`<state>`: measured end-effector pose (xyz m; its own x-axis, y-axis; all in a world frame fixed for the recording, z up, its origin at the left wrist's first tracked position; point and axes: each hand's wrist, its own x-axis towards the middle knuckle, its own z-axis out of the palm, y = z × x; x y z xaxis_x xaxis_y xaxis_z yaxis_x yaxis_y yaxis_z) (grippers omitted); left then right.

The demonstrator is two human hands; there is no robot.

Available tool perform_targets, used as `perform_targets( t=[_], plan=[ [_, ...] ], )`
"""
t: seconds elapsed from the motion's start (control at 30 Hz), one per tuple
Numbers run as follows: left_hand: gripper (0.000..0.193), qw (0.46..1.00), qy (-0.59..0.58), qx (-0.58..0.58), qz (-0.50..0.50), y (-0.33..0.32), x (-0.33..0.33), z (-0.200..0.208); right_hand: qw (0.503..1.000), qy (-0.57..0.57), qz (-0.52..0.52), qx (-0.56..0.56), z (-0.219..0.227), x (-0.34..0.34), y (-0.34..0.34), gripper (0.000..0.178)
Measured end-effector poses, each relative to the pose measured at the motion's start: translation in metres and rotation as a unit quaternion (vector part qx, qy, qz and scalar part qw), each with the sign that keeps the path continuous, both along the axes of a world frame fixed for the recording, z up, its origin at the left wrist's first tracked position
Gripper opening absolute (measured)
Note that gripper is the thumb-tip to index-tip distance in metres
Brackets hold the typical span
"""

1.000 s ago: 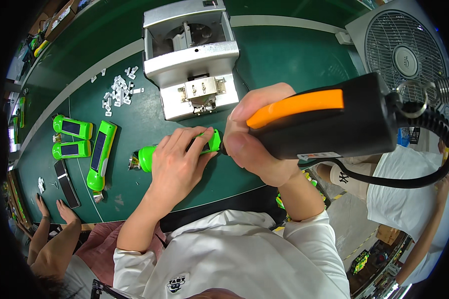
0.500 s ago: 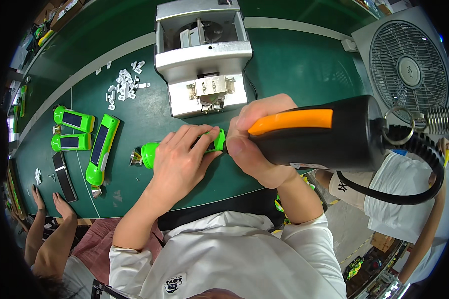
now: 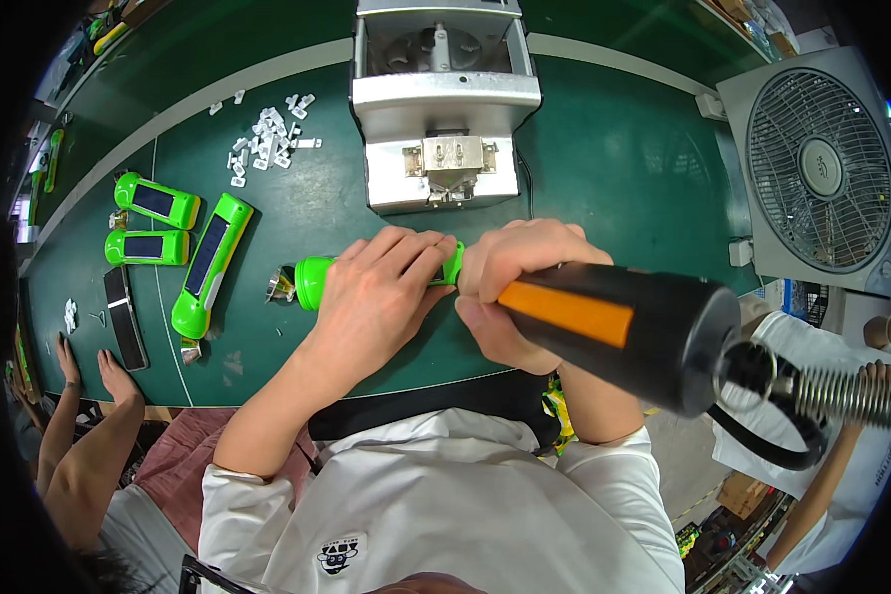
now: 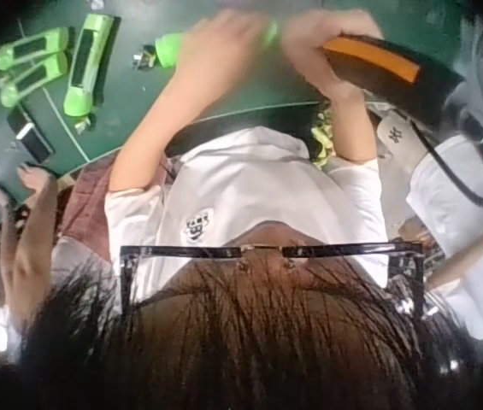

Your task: The person assembles flashlights along a workbench by fitting components onto each flashlight body and fastening them with an electric screwdriver.

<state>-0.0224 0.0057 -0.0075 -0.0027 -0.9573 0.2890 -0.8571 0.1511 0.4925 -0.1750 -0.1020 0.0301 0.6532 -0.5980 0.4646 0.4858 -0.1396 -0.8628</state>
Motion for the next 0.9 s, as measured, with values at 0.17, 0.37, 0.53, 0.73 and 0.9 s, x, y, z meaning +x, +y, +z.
perform_targets(
  t=[0.17, 0.37, 0.53, 0.73, 0.9],
  plan=[
    [0.041, 0.998, -0.021, 0.037, -0.037, -0.004, 0.003, 0.005, 0.998, -0.039, 0.053, 0.009, -0.003, -0.002, -0.007, 0.024],
    [0.040, 0.997, -0.008, 0.052, -0.053, -0.006, 0.011, 0.007, 0.998, -0.034, 0.032, -0.041, 0.000, -0.003, -0.007, 0.021],
    [0.039, 0.997, -0.008, 0.051, -0.059, -0.008, 0.012, 0.009, 0.997, -0.079, -0.020, 0.001, 0.026, -0.010, -0.004, 0.033],
    [0.035, 0.997, 0.035, 0.030, -0.062, -0.012, 0.011, 0.011, 0.991, -0.097, -0.091, -0.024, 0.053, 0.006, -0.024, 0.028],
    [0.035, 0.996, 0.063, 0.011, -0.061, -0.013, 0.010, 0.006, 0.987, -0.100, -0.111, -0.060, 0.053, 0.025, -0.033, 0.031]
  ],
)
